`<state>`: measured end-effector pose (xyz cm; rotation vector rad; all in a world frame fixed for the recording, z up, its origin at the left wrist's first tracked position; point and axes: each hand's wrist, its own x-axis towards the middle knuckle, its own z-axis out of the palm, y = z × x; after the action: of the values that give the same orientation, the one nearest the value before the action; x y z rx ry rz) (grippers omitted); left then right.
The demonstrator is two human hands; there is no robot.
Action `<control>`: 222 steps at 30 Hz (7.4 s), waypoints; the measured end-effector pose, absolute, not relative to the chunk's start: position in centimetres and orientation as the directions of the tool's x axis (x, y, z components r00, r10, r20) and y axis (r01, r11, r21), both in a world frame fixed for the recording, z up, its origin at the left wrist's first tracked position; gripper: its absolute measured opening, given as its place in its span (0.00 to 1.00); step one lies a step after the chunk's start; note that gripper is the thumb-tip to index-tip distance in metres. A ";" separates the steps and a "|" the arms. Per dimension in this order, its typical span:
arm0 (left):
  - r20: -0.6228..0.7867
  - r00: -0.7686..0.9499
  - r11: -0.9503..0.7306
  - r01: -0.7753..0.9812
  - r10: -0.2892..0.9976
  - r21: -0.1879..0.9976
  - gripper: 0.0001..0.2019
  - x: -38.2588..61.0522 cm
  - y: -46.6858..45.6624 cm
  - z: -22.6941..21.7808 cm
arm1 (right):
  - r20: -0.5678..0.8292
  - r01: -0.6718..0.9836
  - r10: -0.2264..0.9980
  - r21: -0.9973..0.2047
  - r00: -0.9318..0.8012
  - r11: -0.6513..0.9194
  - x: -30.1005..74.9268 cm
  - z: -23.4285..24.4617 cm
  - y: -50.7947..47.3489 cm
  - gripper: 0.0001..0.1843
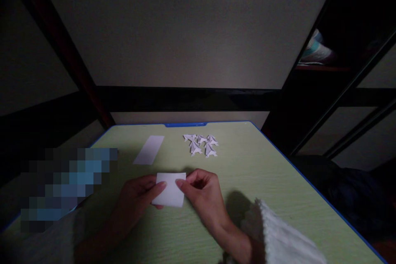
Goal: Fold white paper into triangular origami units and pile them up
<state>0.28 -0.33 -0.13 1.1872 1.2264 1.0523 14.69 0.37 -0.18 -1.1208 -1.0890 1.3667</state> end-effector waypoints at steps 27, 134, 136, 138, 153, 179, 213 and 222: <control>-0.164 0.308 0.088 0.246 0.937 0.965 0.10 0.5 -1.7 0.4 | 0.018 -0.243 0.986 -0.970 -0.164 -0.023 14.2 0.7 0.0 0.24; -0.146 0.312 0.090 0.188 0.939 0.978 0.14 -0.1 -0.4 -0.2 | 0.110 -0.385 0.872 -0.918 -0.477 -0.094 14.4 -0.5 0.0 0.10; -0.124 0.297 0.066 0.197 0.947 0.978 0.15 0.0 -0.4 -0.4 | 0.105 -0.383 0.866 -0.918 -0.489 -0.105 14.4 -0.5 0.1 0.10; -0.108 0.276 0.052 0.204 0.955 0.978 0.15 0.1 -0.5 -0.5 | 0.097 -0.384 0.858 -0.915 -0.504 -0.122 14.5 -0.5 0.1 0.10; -0.090 0.102 0.070 0.191 0.991 0.979 0.16 0.5 -0.9 -0.1 | 0.079 -0.370 0.891 -0.923 -0.447 -0.104 14.3 -0.4 0.3 0.09; 0.057 0.224 -0.141 0.379 0.973 0.915 0.15 -0.4 -0.5 0.0 | 0.070 0.030 0.867 -0.995 -0.493 0.098 14.6 -0.9 0.4 0.12; -0.079 -0.234 0.107 0.110 0.969 0.988 0.12 -1.1 1.1 -0.5 | 0.417 0.300 0.673 -0.665 -0.610 0.684 15.2 -0.6 -0.8 0.08; -0.081 -0.228 0.106 0.098 0.970 0.990 0.12 -0.9 0.9 -0.5 | 0.447 0.289 0.616 -0.604 -0.649 0.743 15.2 -0.6 -0.7 0.09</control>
<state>-0.93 0.94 -0.48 1.1027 1.5002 1.2461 15.22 -0.72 -0.59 -0.6780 -2.2853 0.6492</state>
